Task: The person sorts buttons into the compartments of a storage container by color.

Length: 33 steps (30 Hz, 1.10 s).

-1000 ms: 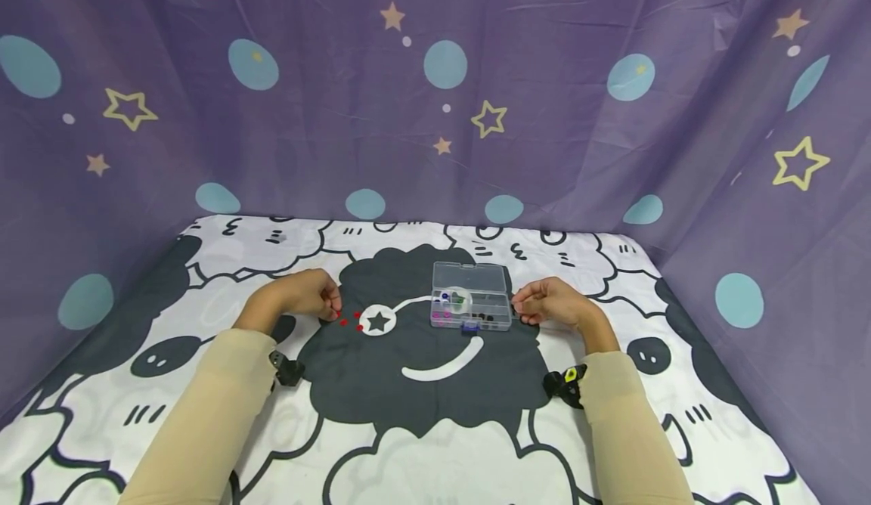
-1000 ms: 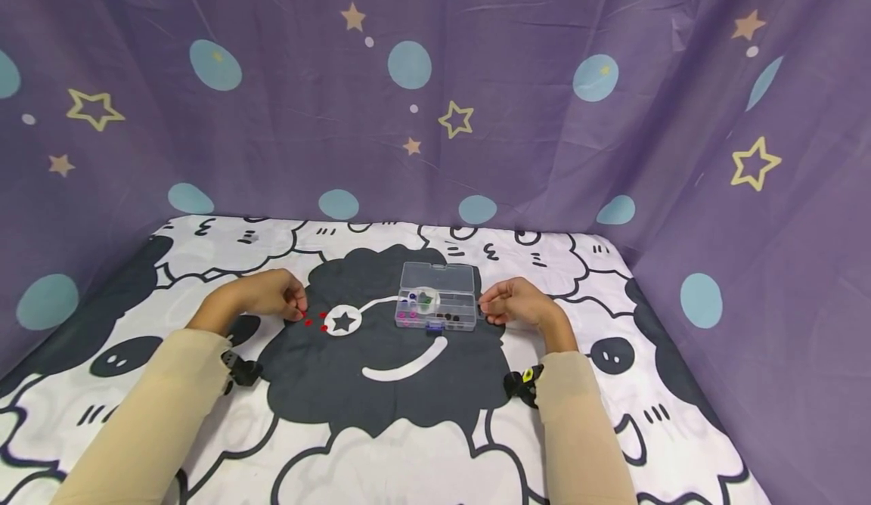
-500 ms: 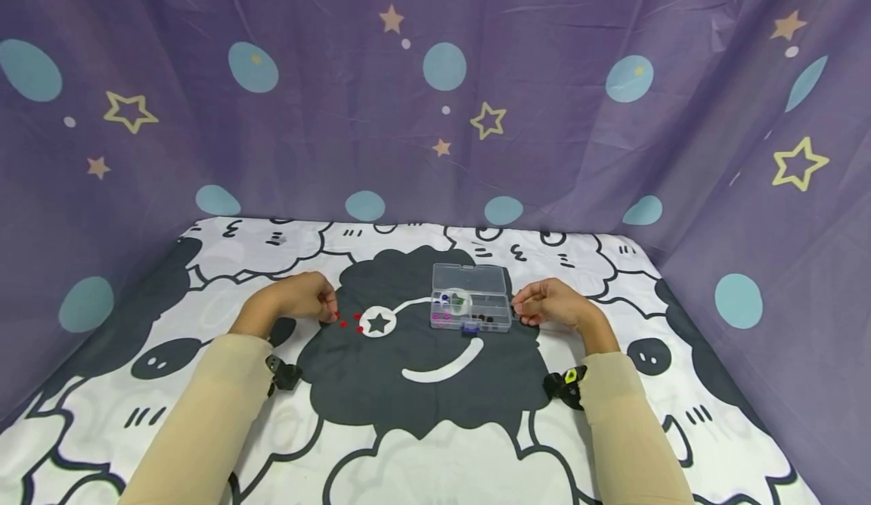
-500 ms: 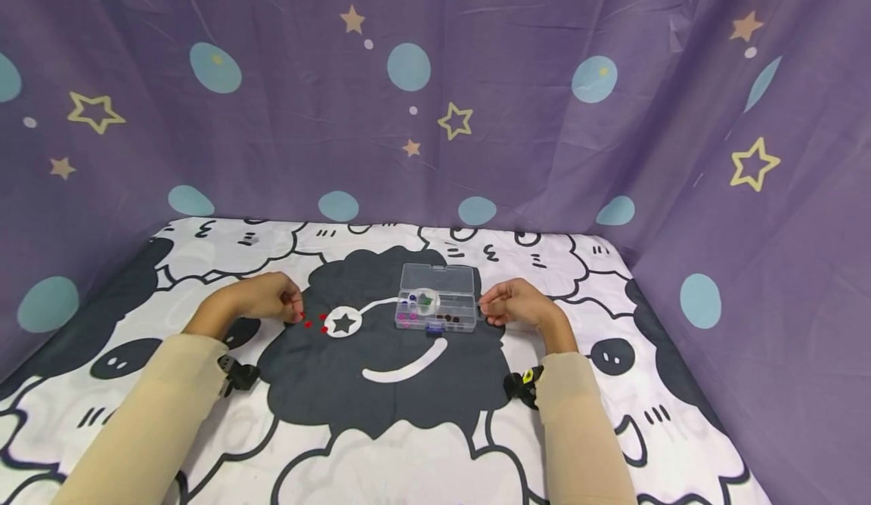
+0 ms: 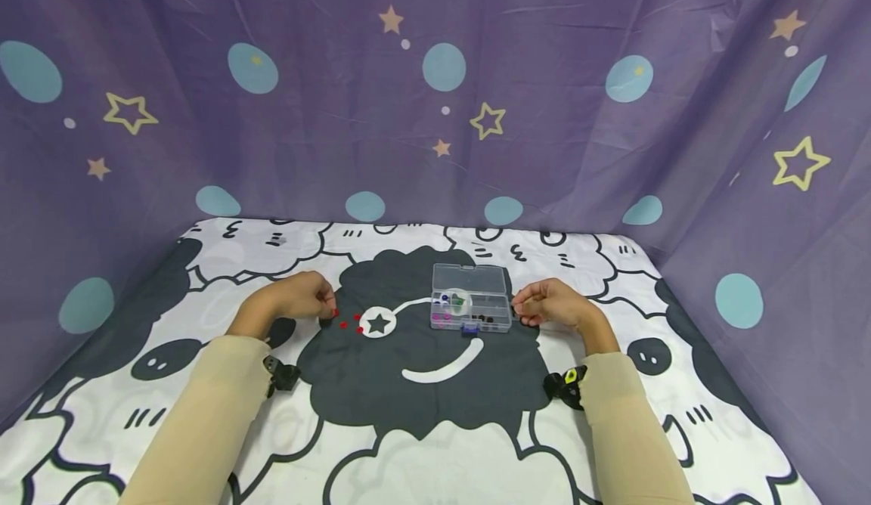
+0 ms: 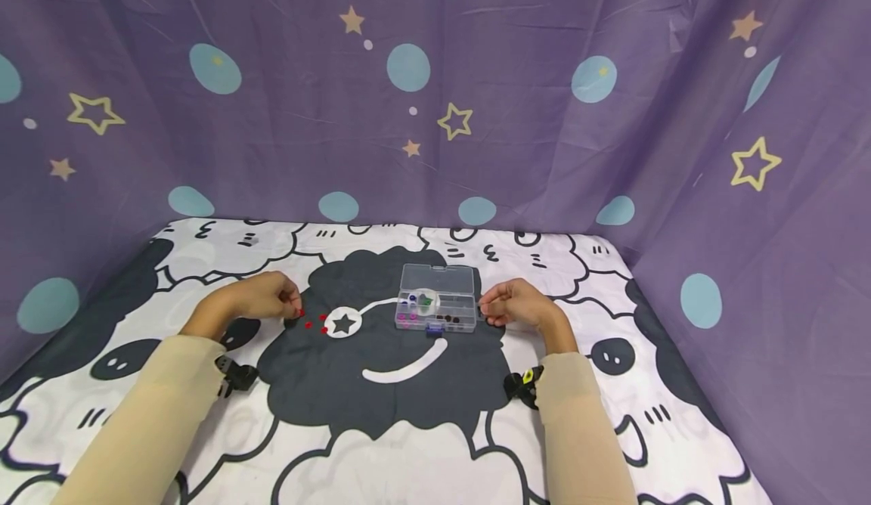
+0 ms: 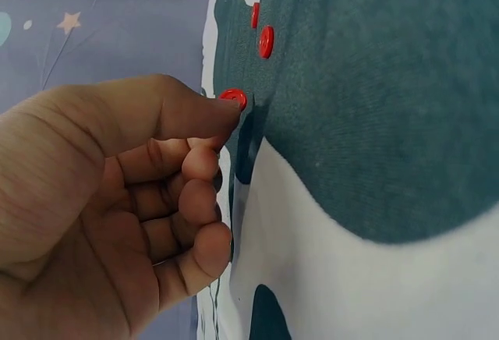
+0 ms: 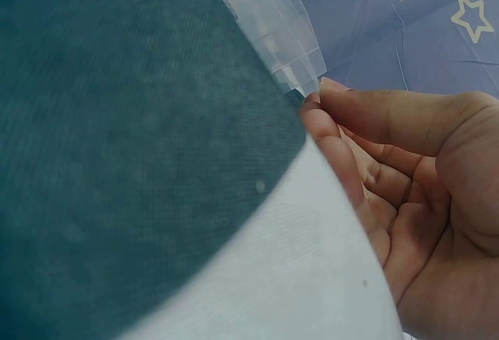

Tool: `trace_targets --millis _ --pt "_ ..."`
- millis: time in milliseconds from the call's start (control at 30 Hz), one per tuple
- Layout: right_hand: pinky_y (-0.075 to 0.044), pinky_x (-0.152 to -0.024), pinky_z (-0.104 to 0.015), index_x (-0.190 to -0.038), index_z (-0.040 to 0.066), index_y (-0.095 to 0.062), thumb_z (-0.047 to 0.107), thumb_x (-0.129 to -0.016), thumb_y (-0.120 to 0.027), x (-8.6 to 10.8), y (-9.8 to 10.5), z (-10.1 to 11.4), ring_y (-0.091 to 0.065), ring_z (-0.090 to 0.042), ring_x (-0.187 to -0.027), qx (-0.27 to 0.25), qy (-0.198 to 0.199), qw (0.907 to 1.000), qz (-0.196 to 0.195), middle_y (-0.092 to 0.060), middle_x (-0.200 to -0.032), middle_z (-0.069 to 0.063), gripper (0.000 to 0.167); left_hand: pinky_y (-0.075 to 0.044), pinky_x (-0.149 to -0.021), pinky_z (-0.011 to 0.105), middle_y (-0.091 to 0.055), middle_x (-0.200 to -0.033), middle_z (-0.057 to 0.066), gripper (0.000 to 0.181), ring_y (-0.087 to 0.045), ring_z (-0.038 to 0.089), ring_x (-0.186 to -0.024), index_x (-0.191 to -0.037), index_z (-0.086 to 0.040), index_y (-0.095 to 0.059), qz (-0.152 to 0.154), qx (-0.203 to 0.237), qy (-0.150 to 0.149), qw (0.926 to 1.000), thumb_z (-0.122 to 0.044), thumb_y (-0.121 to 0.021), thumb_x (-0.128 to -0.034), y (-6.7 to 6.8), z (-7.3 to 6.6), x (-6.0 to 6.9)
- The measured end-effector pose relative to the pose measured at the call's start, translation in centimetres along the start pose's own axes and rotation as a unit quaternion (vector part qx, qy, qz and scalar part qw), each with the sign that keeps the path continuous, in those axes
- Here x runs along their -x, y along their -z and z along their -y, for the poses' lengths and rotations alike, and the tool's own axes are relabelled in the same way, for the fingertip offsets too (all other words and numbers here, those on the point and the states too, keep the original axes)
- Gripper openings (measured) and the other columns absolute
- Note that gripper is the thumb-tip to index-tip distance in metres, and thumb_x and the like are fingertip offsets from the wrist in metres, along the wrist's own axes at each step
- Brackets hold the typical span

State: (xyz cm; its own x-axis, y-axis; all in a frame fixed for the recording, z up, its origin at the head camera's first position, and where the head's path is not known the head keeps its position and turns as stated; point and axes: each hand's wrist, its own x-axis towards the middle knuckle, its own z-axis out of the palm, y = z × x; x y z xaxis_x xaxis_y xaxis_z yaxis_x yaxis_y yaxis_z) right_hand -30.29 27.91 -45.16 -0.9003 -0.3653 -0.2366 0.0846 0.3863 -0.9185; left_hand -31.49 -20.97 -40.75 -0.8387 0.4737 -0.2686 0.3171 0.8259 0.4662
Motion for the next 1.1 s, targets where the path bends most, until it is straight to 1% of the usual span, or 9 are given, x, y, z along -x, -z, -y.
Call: trace_targets --millis 167,300,433,633,767,1100 --pt "-0.059 -0.073 -0.032 -0.113 -0.008 -0.069 0.002 -0.097 -0.067 0.1 0.0 0.1 -0.069 -0.017 -0.076 -0.002 -0.001 1.0 -0.002 -0.073 -0.088 -0.007 0.019 -0.044 -0.065 0.032 -0.063 -0.075 -0.001 0.006 -0.053 0.016 -0.07 -0.083 -0.009 -0.072 -0.003 0.011 -0.002 0.9999 -0.013 -0.071 -0.0875 0.1 -0.1 0.0" --pt "-0.059 -0.072 -0.032 -0.112 -0.008 -0.069 0.002 -0.097 -0.067 0.1 -0.1 0.2 -0.069 -0.017 -0.076 -0.003 -0.001 1.0 -0.003 -0.073 -0.088 -0.007 0.019 -0.044 -0.065 0.032 -0.063 -0.074 -0.001 0.006 -0.052 0.016 -0.069 -0.082 -0.01 -0.072 -0.013 0.016 -0.003 0.9998 -0.013 -0.072 -0.0878 0.2 -0.2 -0.1" --pt "-0.059 -0.072 -0.032 -0.112 -0.008 -0.069 0.002 -0.097 -0.067 0.1 -0.1 0.2 -0.069 -0.017 -0.075 -0.004 0.0 1.0 -0.004 -0.073 -0.087 -0.007 0.018 -0.044 -0.064 0.032 -0.062 -0.072 -0.001 0.007 -0.052 0.015 -0.067 -0.081 -0.009 -0.072 -0.027 0.022 -0.015 0.9993 -0.012 -0.073 -0.0881 0.2 -0.3 -0.1" --pt "-0.059 -0.072 -0.032 -0.112 -0.007 -0.069 0.002 -0.096 -0.067 0.1 -0.1 0.2 -0.069 -0.017 -0.075 -0.005 0.0 1.0 -0.004 -0.073 -0.087 -0.007 0.018 -0.044 -0.064 0.033 -0.059 -0.072 -0.001 0.006 -0.052 0.015 -0.066 -0.084 -0.007 -0.072 -0.034 0.038 -0.04 0.9979 -0.008 -0.07 -0.0899 0.2 -0.6 -0.4" --pt "-0.059 -0.072 -0.032 -0.112 -0.007 -0.07 0.003 -0.096 -0.068 0.0 0.0 0.0 -0.069 -0.017 -0.075 -0.006 0.0 1.0 -0.002 -0.073 -0.087 -0.007 0.018 -0.045 -0.063 0.033 -0.06 -0.073 0.0 0.006 -0.052 0.015 -0.065 -0.084 -0.007 -0.072 -0.038 0.046 -0.051 0.9969 -0.006 -0.07 -0.0899 0.2 -1.1 -0.7" --pt "-0.059 -0.071 -0.032 -0.112 -0.007 -0.07 0.002 -0.096 -0.068 0.0 -0.1 0.1 -0.069 -0.017 -0.075 -0.008 -0.001 1.0 -0.004 -0.073 -0.086 -0.007 0.018 -0.044 -0.063 0.031 -0.06 -0.073 -0.001 0.004 -0.051 0.013 -0.066 -0.085 -0.007 -0.072 -0.054 0.028 -0.08 0.995 -0.008 -0.072 -0.0895 0.0 -3.1 -2.1"
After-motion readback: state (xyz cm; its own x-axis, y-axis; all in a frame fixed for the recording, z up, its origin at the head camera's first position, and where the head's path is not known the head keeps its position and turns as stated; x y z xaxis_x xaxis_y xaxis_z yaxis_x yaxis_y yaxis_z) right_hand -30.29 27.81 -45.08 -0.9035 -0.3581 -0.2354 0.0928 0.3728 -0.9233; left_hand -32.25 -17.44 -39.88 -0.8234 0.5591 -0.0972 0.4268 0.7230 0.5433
